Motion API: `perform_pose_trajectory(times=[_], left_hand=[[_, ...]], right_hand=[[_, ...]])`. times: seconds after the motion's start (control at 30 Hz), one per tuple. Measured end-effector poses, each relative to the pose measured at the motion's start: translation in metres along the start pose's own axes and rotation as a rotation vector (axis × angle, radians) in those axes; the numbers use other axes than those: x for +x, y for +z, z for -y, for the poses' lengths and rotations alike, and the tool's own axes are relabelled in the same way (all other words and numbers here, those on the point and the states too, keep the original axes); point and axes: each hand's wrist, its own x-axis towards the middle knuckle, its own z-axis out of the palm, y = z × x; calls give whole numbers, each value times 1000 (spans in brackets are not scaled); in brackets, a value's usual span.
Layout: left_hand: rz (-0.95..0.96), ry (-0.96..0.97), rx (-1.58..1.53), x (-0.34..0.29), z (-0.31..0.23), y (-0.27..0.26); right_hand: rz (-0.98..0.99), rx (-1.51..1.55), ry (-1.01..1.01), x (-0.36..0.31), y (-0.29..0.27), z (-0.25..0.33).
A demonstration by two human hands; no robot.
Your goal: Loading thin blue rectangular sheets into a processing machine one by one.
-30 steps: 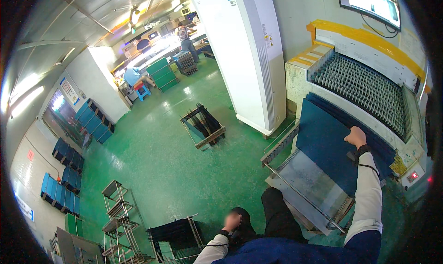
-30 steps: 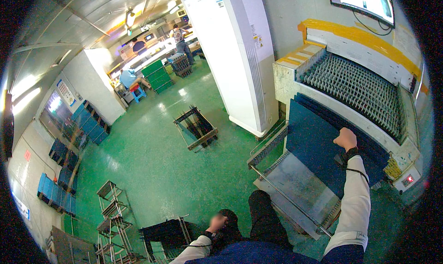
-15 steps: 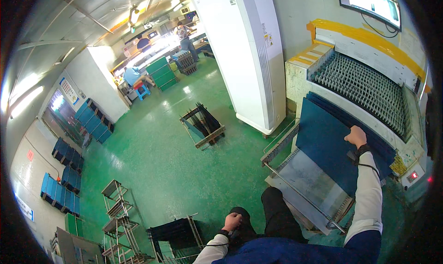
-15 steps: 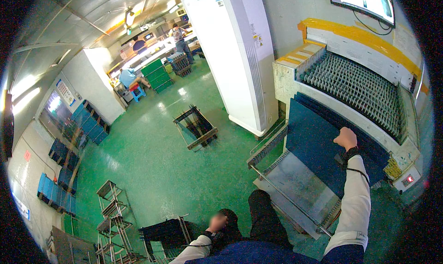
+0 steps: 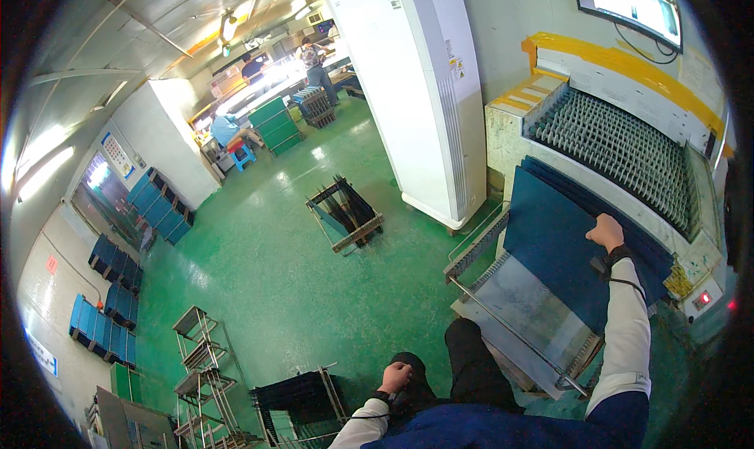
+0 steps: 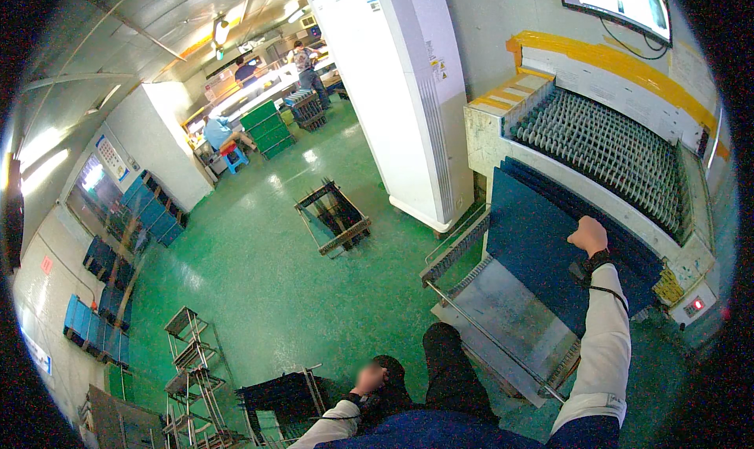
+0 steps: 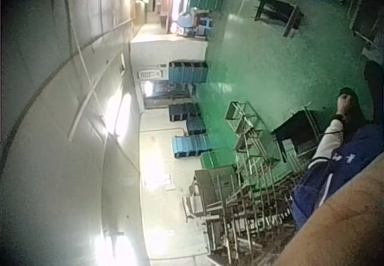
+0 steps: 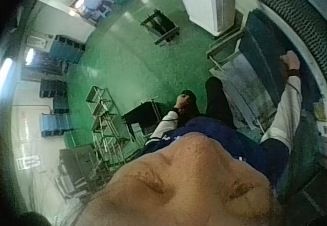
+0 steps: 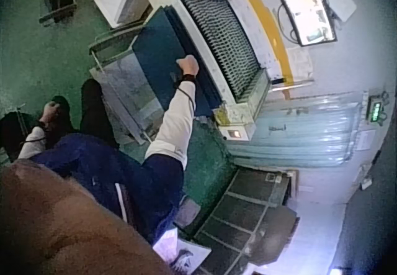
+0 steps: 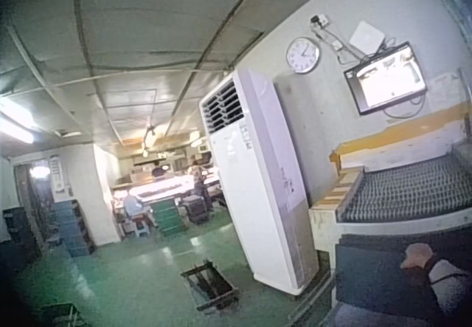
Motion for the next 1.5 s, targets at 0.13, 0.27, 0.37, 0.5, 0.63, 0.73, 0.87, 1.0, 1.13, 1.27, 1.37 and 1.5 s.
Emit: perform_pose_trajectory(times=[0.13, 0.27, 0.37, 0.5, 0.63, 0.73, 0.87, 1.0, 1.13, 1.27, 1.37, 1.5], left_hand=[[1, 31, 30, -1, -1, 0], [10, 25, -9, -3, -5, 1], [15, 46, 26, -1, -2, -1], [9, 36, 32, 2, 3, -1], [10, 29, 40, 3, 3, -1], [9, 25, 57, 0, -1, -1], [-5, 43, 90, -1, -2, -1], [-11, 38, 86, 4, 5, -2], [-6, 25, 78, 7, 8, 0], [-21, 41, 73, 10, 13, 1], [-25, 54, 57, 14, 22, -1], [-18, 51, 24, 14, 20, 1]], right_hand=[[-9, 0, -7, 3, 4, -3], [-28, -3, -18, 4, 6, -7], [-26, -3, -17, 3, 6, -5], [-25, 8, -6, 2, 4, -1], [-28, 15, -14, 1, 4, -2], [-39, 3, -13, 2, 6, -4], [-25, -1, -7, 2, 5, -5], [-35, 5, -24, 3, 7, -4], [-35, -2, -20, 1, 4, -3], [-39, 0, -21, 2, 6, -5], [-40, 4, -31, 3, 7, -3], [-34, 1, -26, 3, 8, -5]])
